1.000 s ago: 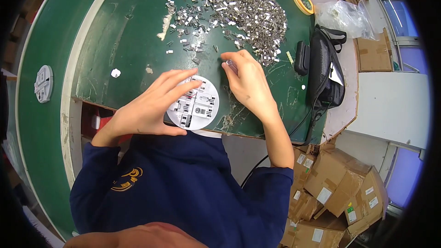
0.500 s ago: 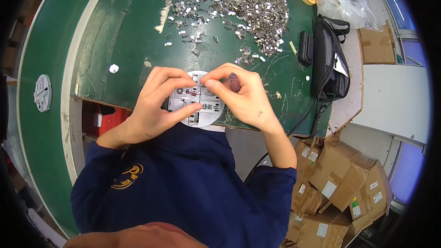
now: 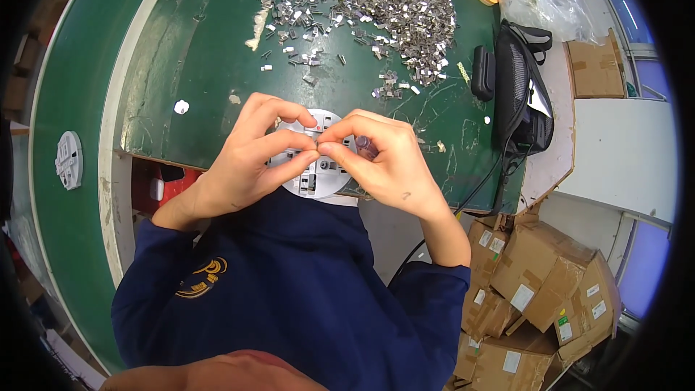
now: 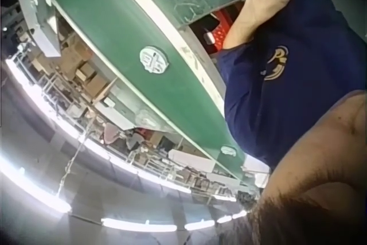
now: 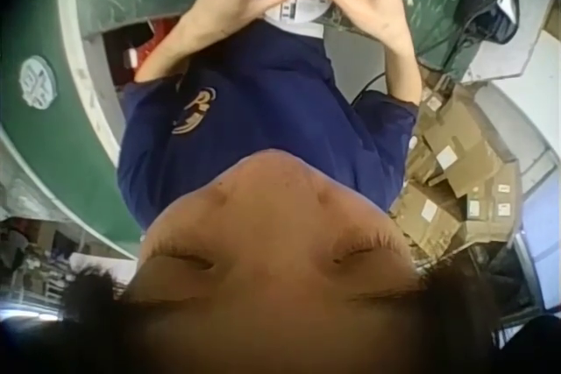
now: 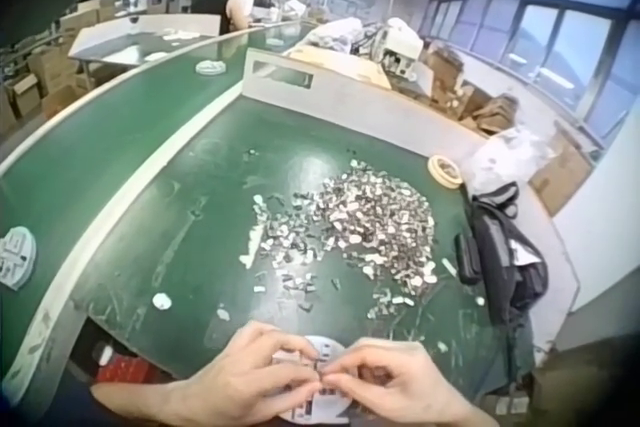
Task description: Assembling small metal components onto a circular template using a hand tool at a manufacturing workbench.
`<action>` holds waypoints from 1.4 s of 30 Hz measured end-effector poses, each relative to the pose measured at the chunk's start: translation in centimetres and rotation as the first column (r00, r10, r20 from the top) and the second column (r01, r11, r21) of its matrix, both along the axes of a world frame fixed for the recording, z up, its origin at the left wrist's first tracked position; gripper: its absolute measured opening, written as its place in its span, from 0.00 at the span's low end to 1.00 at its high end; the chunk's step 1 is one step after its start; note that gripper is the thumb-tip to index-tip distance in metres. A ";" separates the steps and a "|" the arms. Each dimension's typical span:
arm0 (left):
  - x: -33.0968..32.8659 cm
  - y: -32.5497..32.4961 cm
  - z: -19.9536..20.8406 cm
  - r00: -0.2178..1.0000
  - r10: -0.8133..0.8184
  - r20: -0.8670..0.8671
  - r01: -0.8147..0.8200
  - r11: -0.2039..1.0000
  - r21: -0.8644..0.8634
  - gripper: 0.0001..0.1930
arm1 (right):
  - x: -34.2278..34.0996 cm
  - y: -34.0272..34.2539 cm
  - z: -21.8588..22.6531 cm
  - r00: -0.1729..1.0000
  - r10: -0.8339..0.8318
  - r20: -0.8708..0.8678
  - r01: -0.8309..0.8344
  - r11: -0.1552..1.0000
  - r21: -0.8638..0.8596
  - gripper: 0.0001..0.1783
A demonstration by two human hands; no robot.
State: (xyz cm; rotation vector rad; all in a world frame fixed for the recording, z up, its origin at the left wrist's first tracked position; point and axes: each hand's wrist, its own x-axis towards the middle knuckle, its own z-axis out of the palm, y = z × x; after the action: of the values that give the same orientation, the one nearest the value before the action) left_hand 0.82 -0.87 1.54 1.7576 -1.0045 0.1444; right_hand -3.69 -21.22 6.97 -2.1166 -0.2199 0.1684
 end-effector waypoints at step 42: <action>0.5 0.2 -1.1 0.972 -0.090 -0.215 0.104 0.993 0.055 0.07 | -1.1 -1.1 -3.1 0.989 -0.074 0.127 0.074 0.997 0.002 0.04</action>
State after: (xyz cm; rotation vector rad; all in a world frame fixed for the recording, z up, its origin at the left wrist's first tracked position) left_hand 1.27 -0.71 0.49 1.7380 -0.9451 -0.1379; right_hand -4.81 -22.33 3.91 -2.1362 -0.2157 -0.0100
